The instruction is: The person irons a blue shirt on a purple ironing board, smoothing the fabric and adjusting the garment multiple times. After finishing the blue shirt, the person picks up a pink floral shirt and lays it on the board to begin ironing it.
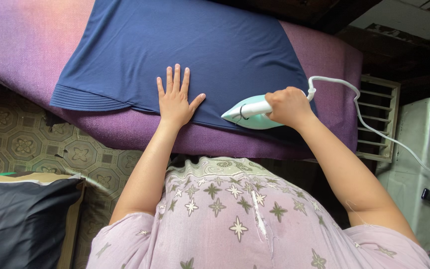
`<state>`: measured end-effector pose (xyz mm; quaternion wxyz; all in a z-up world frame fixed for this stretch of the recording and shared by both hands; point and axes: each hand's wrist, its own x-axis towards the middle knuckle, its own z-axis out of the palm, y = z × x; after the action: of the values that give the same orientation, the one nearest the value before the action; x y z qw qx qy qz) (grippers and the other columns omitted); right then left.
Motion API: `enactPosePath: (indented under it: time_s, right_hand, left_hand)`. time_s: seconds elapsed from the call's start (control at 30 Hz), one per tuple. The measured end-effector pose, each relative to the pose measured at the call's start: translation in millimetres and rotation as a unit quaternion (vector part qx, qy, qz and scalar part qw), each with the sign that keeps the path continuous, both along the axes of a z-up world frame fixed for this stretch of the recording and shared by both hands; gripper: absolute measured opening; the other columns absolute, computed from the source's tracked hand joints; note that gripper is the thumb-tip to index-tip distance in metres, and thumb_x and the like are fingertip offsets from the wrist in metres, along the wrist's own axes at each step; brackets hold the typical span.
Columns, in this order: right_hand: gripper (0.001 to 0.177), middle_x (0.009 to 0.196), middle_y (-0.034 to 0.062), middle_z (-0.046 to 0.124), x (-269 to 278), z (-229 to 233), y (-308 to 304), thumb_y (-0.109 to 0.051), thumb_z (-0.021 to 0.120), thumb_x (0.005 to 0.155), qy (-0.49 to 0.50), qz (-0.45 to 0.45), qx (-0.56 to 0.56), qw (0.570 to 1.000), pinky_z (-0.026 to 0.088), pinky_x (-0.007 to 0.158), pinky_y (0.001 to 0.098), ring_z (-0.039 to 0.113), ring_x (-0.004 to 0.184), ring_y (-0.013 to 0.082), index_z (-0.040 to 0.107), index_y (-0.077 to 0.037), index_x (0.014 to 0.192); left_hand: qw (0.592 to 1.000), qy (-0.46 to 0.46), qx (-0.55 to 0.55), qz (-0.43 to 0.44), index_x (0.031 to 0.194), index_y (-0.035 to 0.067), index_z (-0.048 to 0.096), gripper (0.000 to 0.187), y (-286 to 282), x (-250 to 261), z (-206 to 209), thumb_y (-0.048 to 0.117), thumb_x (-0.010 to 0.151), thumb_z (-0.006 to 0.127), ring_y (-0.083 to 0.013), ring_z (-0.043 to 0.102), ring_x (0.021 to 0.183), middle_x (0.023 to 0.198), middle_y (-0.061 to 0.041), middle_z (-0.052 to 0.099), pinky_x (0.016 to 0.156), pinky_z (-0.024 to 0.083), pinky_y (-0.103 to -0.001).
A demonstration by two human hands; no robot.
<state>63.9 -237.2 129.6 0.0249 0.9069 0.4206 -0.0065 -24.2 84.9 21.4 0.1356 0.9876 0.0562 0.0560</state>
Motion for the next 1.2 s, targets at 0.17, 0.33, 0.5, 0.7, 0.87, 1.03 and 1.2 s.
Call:
enactPosePath:
  time_s: [0.17,0.33,0.5,0.7,0.87,1.03,1.2]
  right_hand:
    - [0.027,0.068,0.0152,0.07,17.7,-18.1,23.3,-0.029,0.08,0.083,-0.091,-0.107,0.034,0.989,0.057,0.059,0.041,0.071,0.059,0.0299,0.071,-0.004,0.076]
    - [0.025,0.069,0.0203,0.071,21.7,-8.5,57.4,-0.027,0.08,0.075,-0.023,-0.213,0.067,0.974,0.06,0.061,0.046,0.074,0.064,0.0361,0.076,-0.003,0.081]
    - [0.021,0.065,0.0177,0.07,-16.2,3.6,62.3,-0.026,0.08,0.07,0.038,-0.043,0.041,0.998,0.059,0.061,0.0466,0.072,0.061,0.0356,0.074,-0.006,0.075]
    - [0.017,0.067,0.0138,0.069,-3.7,-24.0,59.1,-0.021,0.077,0.073,-0.077,0.027,0.069,0.994,0.057,0.061,0.0436,0.069,0.058,0.0322,0.069,-0.006,0.075]
    - [0.013,0.071,0.0171,0.071,45.2,-31.8,85.6,-0.017,0.074,0.078,-0.113,-0.12,0.065,0.984,0.058,0.059,0.0442,0.072,0.063,0.0337,0.072,-0.005,0.081]
    - [0.024,0.07,0.0207,0.071,23.6,-4.2,104.1,-0.026,0.078,0.074,-0.007,-0.144,0.04,0.989,0.06,0.061,0.0471,0.073,0.065,0.038,0.075,-0.004,0.08]
    - [0.02,0.065,0.0181,0.07,-25.9,-1.3,107.8,-0.025,0.078,0.072,0.023,-0.036,0.033,0.999,0.06,0.061,0.0451,0.072,0.061,0.0354,0.073,-0.006,0.077]
  left_hand:
    - [1.0,0.014,-0.011,0.001,0.164,0.012,0.025,0.093,0.3,-1.9,4.8,0.075,0.097,0.04,-0.0331,0.007,0.158,0.17,-0.017,0.018,0.124,0.001,-0.059]
    - [1.0,0.0,-0.007,0.021,0.165,0.012,0.026,0.087,13.5,-7.5,-0.1,0.069,0.102,0.04,-0.0341,0.007,0.159,0.171,-0.018,0.018,0.125,0.002,-0.06]
    - [0.999,-0.004,-0.019,0.044,0.166,0.012,0.026,0.085,30.4,-14.2,0.4,0.067,0.103,0.043,-0.0348,0.008,0.159,0.172,-0.017,0.019,0.125,0.002,-0.059]
    - [0.999,0.01,-0.021,0.046,0.165,0.013,0.026,0.089,35.7,-20.0,8.8,0.069,0.099,0.045,-0.0346,0.008,0.158,0.171,-0.017,0.018,0.125,0.003,-0.059]
    - [0.998,0.007,-0.02,0.051,0.164,0.011,0.025,0.088,41.9,-24.8,10.0,0.068,0.1,0.045,-0.0344,0.008,0.158,0.171,-0.017,0.018,0.125,0.003,-0.058]
    - [0.997,0.004,-0.053,0.056,0.164,0.006,0.024,0.078,51.4,-26.9,-0.3,0.052,0.105,0.045,-0.0334,0.009,0.159,0.171,-0.017,0.019,0.126,0.004,-0.056]
    - [0.99,-0.034,-0.122,0.068,0.162,-0.002,0.025,0.07,64.6,-23.1,-10.4,0.032,0.107,0.049,-0.0373,0.013,0.16,0.17,-0.024,0.02,0.129,0.012,-0.054]
